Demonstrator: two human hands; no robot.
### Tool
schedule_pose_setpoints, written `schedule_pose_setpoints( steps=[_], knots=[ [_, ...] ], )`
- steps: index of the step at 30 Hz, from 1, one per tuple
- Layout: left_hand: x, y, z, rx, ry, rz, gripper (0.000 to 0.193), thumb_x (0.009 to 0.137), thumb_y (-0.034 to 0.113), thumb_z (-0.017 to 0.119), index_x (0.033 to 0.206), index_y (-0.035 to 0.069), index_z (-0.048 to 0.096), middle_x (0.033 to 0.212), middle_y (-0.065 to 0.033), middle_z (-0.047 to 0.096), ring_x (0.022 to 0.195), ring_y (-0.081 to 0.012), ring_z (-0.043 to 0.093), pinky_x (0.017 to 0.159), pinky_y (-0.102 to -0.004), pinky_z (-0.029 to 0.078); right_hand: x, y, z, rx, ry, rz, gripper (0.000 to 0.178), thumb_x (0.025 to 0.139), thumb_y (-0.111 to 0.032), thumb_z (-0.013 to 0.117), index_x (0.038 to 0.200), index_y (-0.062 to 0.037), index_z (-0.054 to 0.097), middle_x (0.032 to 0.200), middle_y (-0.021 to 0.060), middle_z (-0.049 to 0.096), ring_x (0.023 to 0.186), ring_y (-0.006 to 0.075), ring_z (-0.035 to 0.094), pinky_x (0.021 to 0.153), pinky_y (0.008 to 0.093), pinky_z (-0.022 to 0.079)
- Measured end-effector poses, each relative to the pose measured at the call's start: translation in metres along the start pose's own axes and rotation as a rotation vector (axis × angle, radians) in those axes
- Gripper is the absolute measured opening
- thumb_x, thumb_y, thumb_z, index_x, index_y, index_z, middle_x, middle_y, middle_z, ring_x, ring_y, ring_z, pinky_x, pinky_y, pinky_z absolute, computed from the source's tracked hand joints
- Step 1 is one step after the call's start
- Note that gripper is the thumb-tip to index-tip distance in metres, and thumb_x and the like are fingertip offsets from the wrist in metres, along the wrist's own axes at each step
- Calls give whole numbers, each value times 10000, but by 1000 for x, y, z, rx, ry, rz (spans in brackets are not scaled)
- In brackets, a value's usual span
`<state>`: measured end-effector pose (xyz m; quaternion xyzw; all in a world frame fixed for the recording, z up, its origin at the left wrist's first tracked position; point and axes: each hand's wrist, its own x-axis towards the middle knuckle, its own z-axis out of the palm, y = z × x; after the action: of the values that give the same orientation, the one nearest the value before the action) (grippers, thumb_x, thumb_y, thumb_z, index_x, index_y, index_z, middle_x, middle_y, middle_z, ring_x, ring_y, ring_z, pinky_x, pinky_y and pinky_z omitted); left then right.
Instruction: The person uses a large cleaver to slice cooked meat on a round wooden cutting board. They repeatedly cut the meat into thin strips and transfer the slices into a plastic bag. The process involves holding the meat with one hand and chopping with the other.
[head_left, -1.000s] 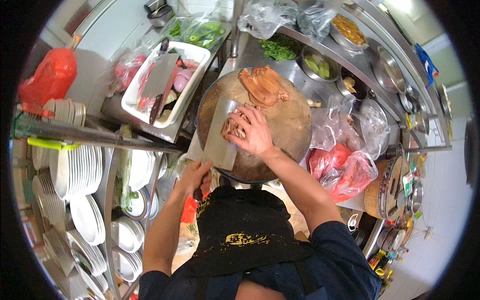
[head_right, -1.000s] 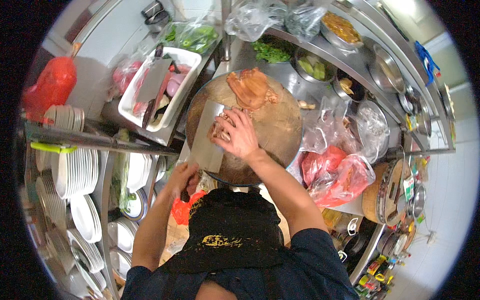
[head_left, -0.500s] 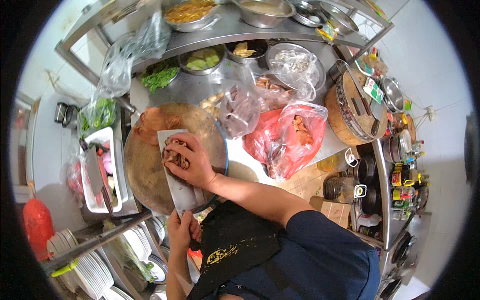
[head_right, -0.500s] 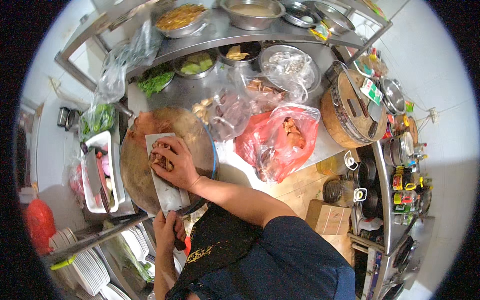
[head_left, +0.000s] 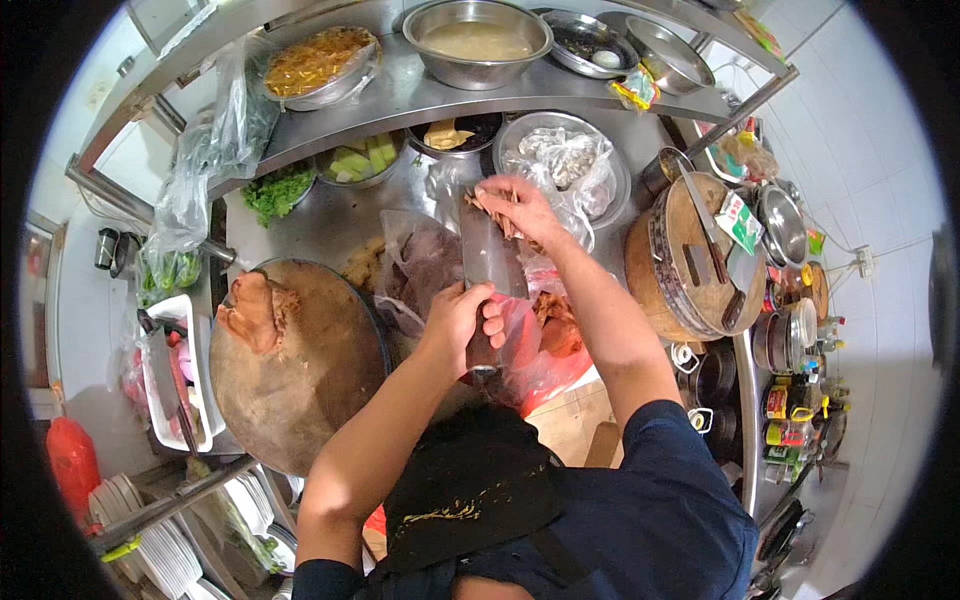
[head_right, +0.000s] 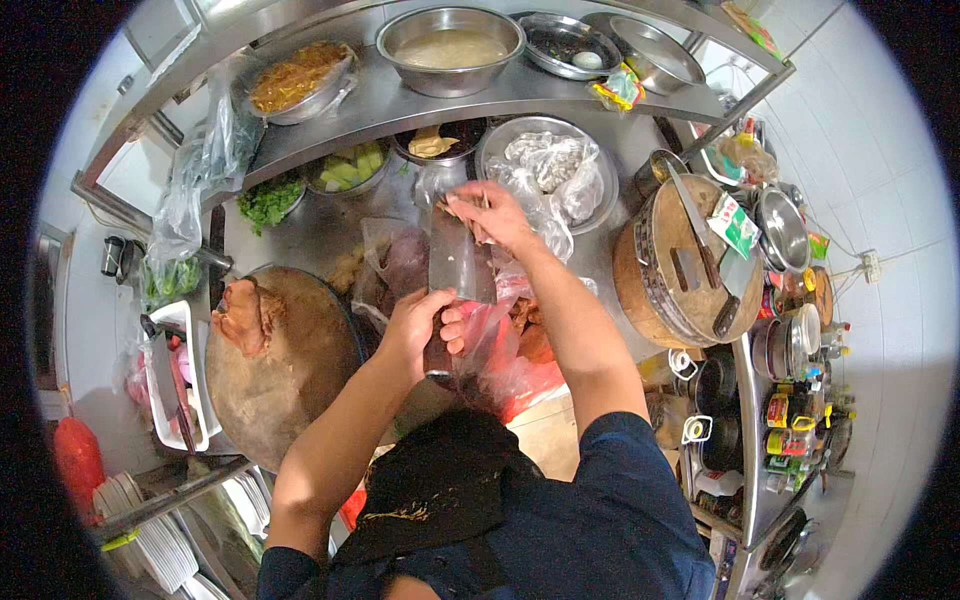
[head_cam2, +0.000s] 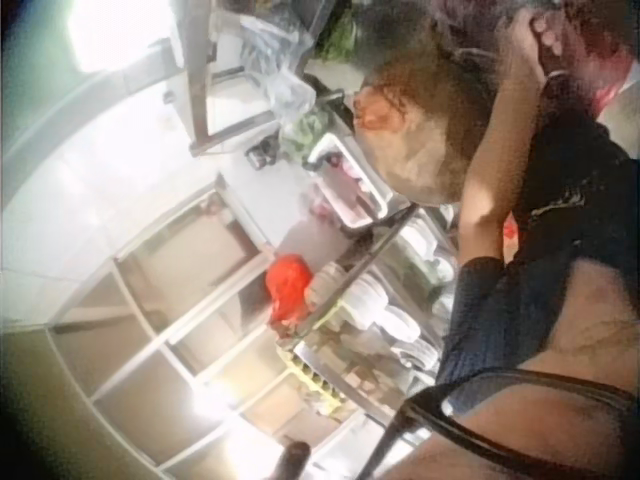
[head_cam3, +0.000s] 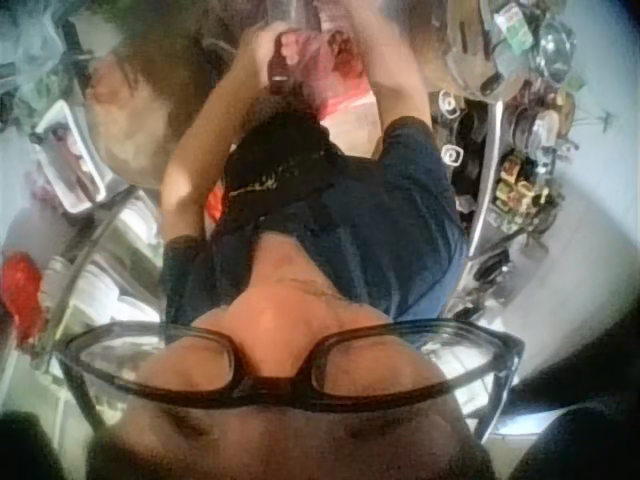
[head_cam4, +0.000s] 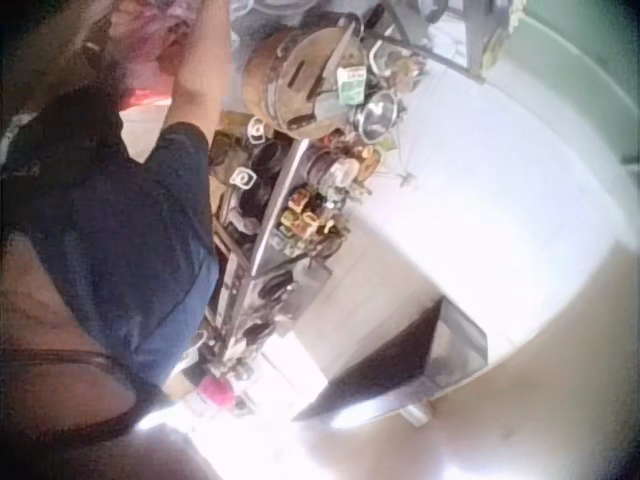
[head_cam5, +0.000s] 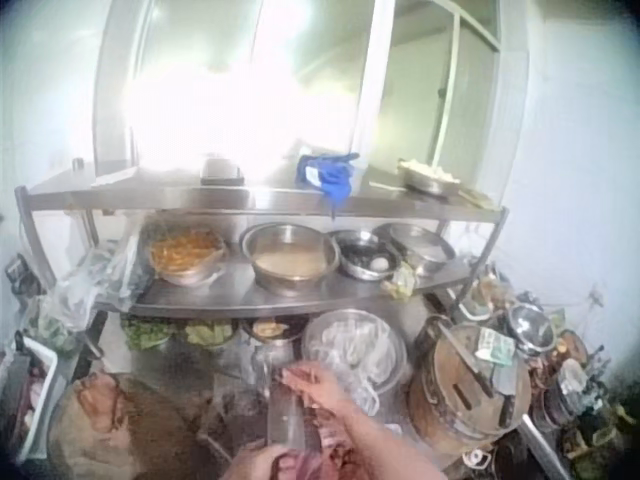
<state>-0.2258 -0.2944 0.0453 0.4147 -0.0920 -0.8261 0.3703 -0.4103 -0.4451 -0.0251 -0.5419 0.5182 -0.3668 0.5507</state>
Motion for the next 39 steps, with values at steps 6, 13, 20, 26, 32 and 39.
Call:
schedule_pose_setpoints(
  steps=[6, 13, 20, 26, 32, 39],
  knots=[
    [-31, -11, -39, 158, 199, -102, 110, 1032, 142, 575, 986, 58, 520, 696, -24, 475, 531, -152, 467, 460, -339, 408, 46, 106, -53, -351, 65, 9, 343, 994, -315, 716, 1270, -114, 742, 1082, 64, 775, 957, 182, 701, 902, 343, 539],
    [-156, -16, -104, 191, 249, 164, 86, 1061, 110, 508, 1007, 43, 500, 637, -36, 428, 447, -153, 436, 389, -323, 404, 12, 108, -69, -136, 115, 141, 302, 1041, -307, 628, 1228, -102, 747, 909, 24, 743, 618, 127, 603, 576, 332, 501],
    [-257, -65, -170, 346, 806, 666, 77, 1066, 72, 527, 1077, 8, 567, 586, -8, 488, 415, -118, 455, 392, -287, 379, -17, 65, 7, -222, 137, -237, 316, 1026, -211, 676, 1287, -36, 704, 1129, 83, 766, 1016, 150, 701, 930, 315, 546],
    [-307, -116, -227, 341, 1071, 618, 73, 1054, 83, 546, 1074, 29, 591, 578, 4, 505, 410, -100, 465, 389, -290, 397, -73, -19, 223, -282, -253, -452, 356, 951, -135, 744, 1292, -55, 683, 1187, 103, 727, 1025, 192, 707, 944, 335, 554],
    [-305, -174, -267, 380, 1126, 552, 108, 1036, 149, 586, 1063, 47, 611, 578, -46, 568, 419, -142, 542, 411, -337, 441, -73, -31, 376, -643, -244, -781, 625, 833, -219, 824, 1405, -85, 610, 1489, 192, 526, 1390, 397, 469, 1176, 482, 400],
    [-309, -169, -276, 454, 1111, 547, 144, 1014, 168, 608, 1060, 32, 591, 578, -100, 596, 441, -217, 605, 437, -380, 470, -37, -64, 395, -863, -276, -746, 275, 960, -223, 678, 1176, -54, 703, 1230, 224, 685, 1108, 417, 657, 958, 487, 540]
  ],
)
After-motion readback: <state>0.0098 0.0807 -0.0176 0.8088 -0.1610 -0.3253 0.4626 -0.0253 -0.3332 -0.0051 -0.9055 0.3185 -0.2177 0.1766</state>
